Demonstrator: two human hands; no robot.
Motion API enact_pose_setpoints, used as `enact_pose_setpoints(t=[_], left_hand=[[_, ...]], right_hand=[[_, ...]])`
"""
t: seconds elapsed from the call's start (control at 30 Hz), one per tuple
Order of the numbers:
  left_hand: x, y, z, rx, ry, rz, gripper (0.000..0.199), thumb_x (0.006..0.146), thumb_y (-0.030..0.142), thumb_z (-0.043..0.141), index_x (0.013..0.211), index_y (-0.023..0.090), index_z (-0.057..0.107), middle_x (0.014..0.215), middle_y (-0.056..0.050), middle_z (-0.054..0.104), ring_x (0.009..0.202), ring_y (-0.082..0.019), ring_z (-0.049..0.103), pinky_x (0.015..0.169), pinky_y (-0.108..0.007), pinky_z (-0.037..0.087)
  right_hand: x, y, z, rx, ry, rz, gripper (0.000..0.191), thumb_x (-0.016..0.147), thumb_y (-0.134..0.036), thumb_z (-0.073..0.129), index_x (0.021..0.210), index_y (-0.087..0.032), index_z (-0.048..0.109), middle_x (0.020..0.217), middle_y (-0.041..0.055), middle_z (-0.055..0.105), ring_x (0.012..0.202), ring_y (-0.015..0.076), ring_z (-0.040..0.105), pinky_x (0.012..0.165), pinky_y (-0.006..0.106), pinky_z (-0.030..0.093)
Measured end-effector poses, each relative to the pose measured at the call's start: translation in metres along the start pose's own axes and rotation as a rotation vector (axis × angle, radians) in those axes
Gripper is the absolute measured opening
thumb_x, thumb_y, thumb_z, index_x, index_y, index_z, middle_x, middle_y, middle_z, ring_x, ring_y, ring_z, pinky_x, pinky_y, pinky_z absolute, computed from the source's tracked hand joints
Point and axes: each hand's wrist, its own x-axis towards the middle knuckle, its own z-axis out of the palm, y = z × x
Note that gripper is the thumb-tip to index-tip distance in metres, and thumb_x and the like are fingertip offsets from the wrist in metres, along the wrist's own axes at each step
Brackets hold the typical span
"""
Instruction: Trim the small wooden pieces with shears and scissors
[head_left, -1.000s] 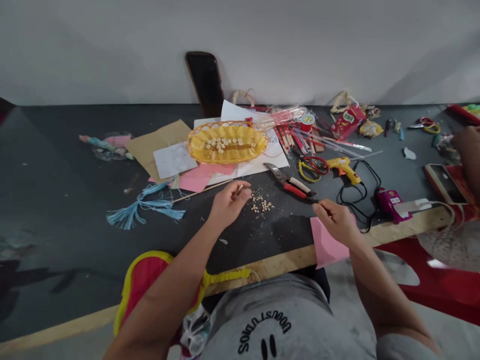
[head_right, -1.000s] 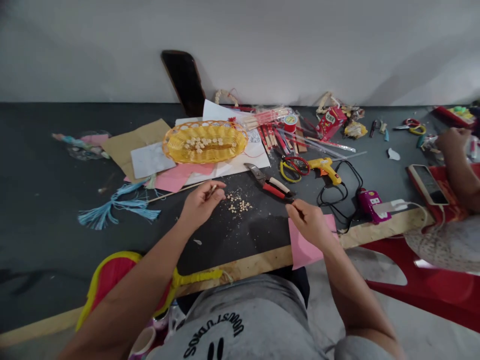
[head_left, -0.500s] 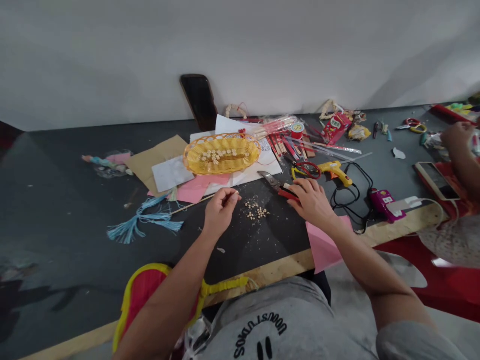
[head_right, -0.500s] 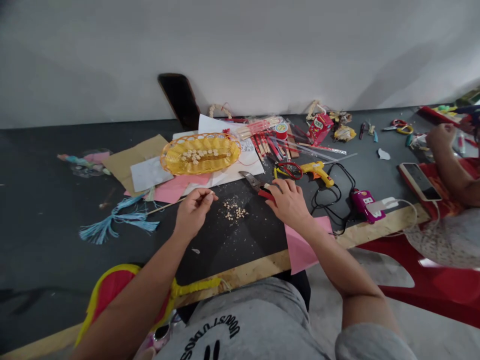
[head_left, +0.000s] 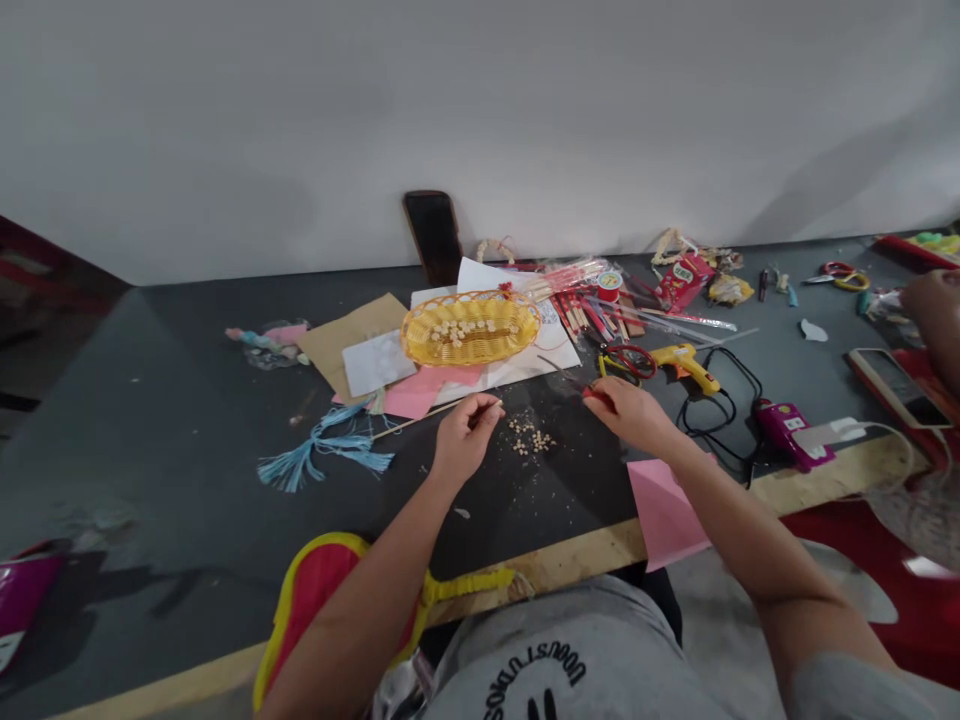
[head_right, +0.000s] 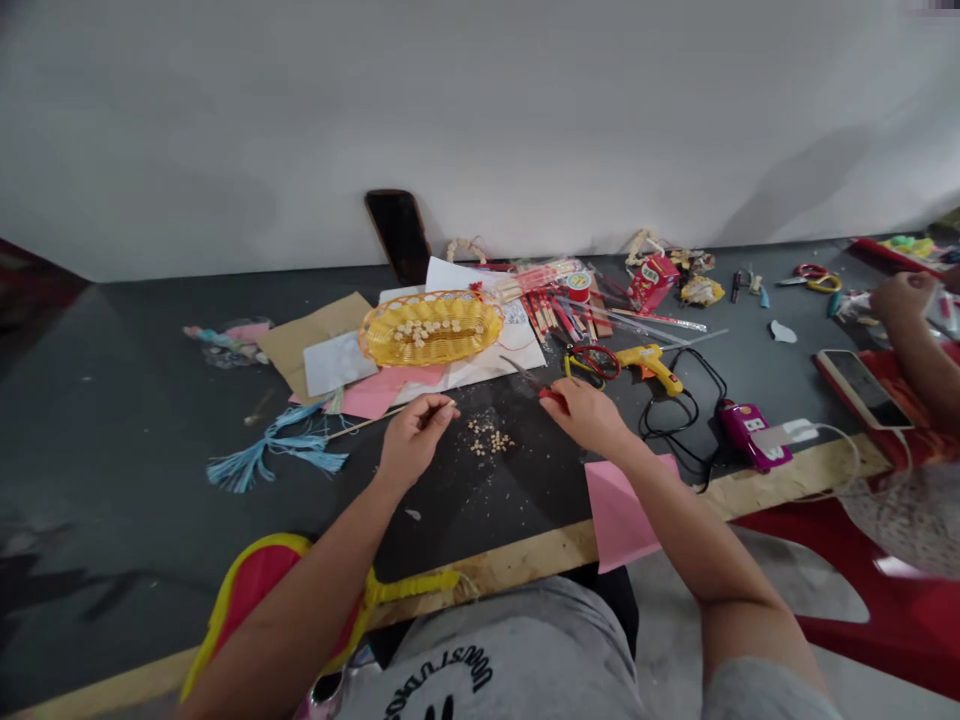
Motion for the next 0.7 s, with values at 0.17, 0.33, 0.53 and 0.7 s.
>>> enact_pose_setpoints(t=[0.17,0.33,0.53,0.7], left_hand=[[0.001,-0.004,0.001,-0.034,-0.015,-0.008,0.031,0.087,0.048,0.058,0.095,0.019,0.067,0.082,-0.004,0.074,0.070,-0.016,0.063,0.066,-0.026,0.048],[0.000,-0.007,0.001,-0.055,-0.022,-0.013,0.031,0.087,0.047,0.058,0.093,0.018,0.067,0.081,-0.004,0.073,0.067,-0.014,0.060,0.062,-0.025,0.046],[0.000,-0.006,-0.001,-0.141,-0.026,-0.061,0.033,0.085,0.050,0.061,0.094,0.019,0.067,0.081,-0.003,0.071,0.063,-0.013,0.055,0.057,-0.024,0.043],[0.001,-0.002,0.003,-0.436,-0.016,-0.152,0.038,0.077,0.054,0.071,0.091,0.018,0.066,0.073,-0.001,0.066,0.053,-0.009,0.044,0.050,-0.023,0.036]], right_hand=[[-0.013,-0.012,-0.010,0.967,-0.088,0.261,0.047,0.078,-0.060,0.070,0.100,-0.019,0.061,0.083,0.0036,0.069,0.054,0.0111,0.056,0.049,0.024,0.046],[-0.015,-0.035,0.000,1.325,-0.356,0.367,0.040,0.067,-0.046,0.084,0.089,-0.018,0.067,0.084,0.0057,0.072,0.059,0.0117,0.063,0.051,0.022,0.050],[-0.010,-0.047,0.004,1.519,-0.378,0.277,0.038,0.065,-0.033,0.084,0.098,-0.025,0.067,0.127,0.0076,0.065,0.098,0.0230,0.069,0.078,0.043,0.061],[-0.005,-0.048,-0.004,0.990,-0.173,-0.024,0.024,0.077,-0.026,0.068,0.101,-0.024,0.065,0.141,0.0094,0.056,0.117,0.0263,0.062,0.090,0.042,0.055]])
